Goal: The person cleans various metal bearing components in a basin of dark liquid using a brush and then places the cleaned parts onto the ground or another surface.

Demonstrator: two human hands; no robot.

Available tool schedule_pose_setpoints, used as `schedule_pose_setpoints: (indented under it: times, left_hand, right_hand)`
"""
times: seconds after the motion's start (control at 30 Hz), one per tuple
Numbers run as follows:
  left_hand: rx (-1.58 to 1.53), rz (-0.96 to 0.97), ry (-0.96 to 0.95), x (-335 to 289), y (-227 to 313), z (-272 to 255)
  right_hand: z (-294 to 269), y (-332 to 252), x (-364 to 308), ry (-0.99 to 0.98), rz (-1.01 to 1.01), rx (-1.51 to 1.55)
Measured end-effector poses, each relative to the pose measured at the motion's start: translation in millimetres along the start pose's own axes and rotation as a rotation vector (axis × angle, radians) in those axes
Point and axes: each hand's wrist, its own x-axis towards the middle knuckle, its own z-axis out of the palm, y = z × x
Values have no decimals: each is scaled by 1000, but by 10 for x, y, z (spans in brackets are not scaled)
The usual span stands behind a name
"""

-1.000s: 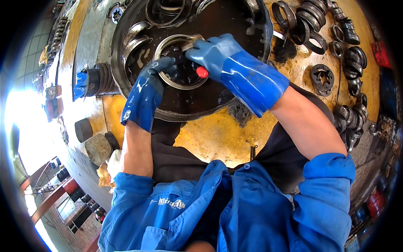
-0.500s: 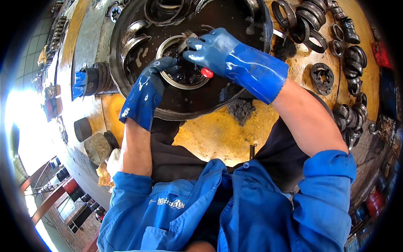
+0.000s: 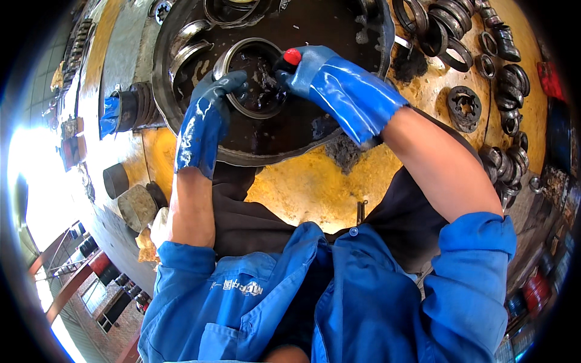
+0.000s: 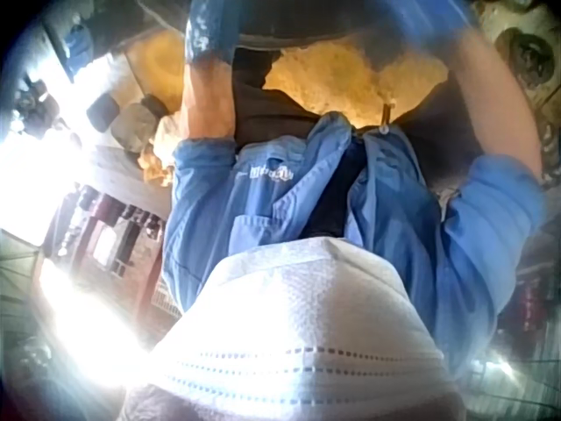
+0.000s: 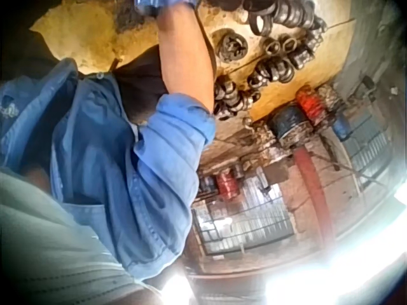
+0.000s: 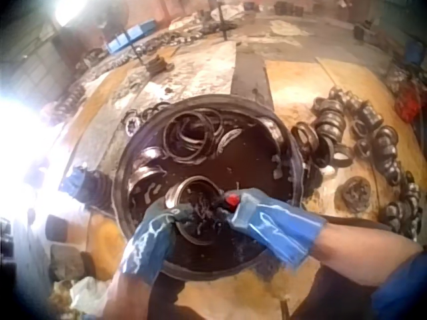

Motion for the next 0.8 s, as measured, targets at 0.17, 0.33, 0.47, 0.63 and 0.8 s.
schedule_pose_setpoints:
  times: [0.17,0.33,0.47,0.63,0.8]
  left_hand:
    - [-45,-28,8,-115,45,107]
    - [27,-180,-39,-106,14,110]
    - [-154,-267,-73,-173,-34,101]
    - [-235,-188,-94,-32,-257,110]
    - [-111,-144,-98,0,-244,39]
  right_hand:
    - [57,74,84,-199,173,40]
    - [65,205,-11,-67,-227,-275]
    - [-72,291,64,-34,-612,-627]
    - [-131,166,50,110,-887,-874]
    - [-127,326,-20,166,-589,-261]
